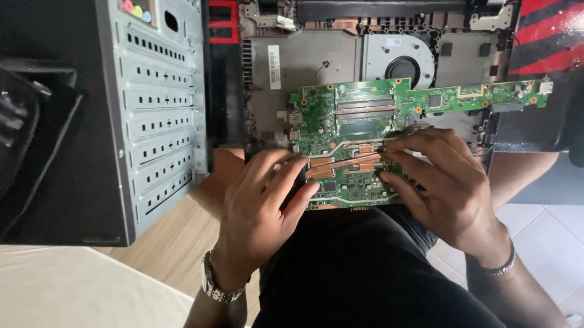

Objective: A person is seen unscrewing and removing a motherboard from a laptop chassis using a screwdriver.

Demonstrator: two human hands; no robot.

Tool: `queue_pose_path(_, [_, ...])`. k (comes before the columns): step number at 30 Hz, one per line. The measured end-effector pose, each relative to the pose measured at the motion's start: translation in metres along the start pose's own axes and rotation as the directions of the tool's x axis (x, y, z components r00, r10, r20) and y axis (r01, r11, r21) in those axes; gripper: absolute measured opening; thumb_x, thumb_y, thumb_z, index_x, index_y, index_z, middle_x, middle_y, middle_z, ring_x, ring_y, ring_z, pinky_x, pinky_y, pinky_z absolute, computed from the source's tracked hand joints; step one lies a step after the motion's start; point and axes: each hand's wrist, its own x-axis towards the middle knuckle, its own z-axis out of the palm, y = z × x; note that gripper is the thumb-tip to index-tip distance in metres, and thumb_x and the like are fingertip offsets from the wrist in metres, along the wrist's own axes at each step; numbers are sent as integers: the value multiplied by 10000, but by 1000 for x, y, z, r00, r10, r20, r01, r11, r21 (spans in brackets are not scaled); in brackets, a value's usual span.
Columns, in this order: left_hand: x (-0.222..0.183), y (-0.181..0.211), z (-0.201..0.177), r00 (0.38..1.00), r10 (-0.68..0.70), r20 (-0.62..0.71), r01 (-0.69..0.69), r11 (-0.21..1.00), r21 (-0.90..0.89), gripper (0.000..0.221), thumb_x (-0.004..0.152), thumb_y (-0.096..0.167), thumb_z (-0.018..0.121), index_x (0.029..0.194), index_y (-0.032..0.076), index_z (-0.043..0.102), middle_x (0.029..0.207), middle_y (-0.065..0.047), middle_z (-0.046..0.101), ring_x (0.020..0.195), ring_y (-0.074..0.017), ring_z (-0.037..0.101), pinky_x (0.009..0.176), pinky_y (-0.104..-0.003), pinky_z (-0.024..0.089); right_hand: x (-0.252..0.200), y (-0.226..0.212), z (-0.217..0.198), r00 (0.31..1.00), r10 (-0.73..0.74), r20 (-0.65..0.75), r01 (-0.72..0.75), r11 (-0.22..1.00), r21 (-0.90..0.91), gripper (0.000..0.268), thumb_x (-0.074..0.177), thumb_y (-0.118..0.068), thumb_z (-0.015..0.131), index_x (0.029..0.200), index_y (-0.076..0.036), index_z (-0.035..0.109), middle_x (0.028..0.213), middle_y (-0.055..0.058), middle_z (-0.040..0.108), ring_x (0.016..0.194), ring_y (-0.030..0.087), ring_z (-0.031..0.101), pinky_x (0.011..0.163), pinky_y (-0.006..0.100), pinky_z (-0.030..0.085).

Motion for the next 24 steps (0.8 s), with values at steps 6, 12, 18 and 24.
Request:
queue_pose_path(6, [7,7,6,998,63,-18,-62,997,38,358,867,92,840,1157,-9,656,1144,-129,608,879,-233,610,747,-352,540,-17,4,-13,995,76,-65,-75,997,17,199,779,36,848,935,105,746,1100,226,711,1003,333,647,901,423,527])
queue_pose_path(12, [19,20,10,993,118,3,-118,993,22,344,856,71,842,1144,-35,689,1143,-132,646,856,-231,613,759,-357,529,-68,50,-60,944,141,-299,-221,942,-253,146,910,129,846,1016,137,745,1156,267,756,990,336,613,949,446,484])
queue_pose_path(18, [29,29,13,989,141,41,-145,983,112,314,870,53,805,1139,-54,684,1144,-142,651,839,-263,596,810,-410,498,-85,71,-87,904,146,-401,-359,769,-530,286,1052,72,858,1282,200,746,1260,329,680,1089,426,637,963,508,527])
queue_pose_path(24, [43,45,16,977,199,78,-211,957,197,309,854,55,815,1109,-64,687,1142,-144,661,852,-269,616,825,-417,508,-92,103,-73,845,212,-491,-464,746,-477,359,986,-22,883,1254,150,718,1096,249,660,890,309,602,767,404,510])
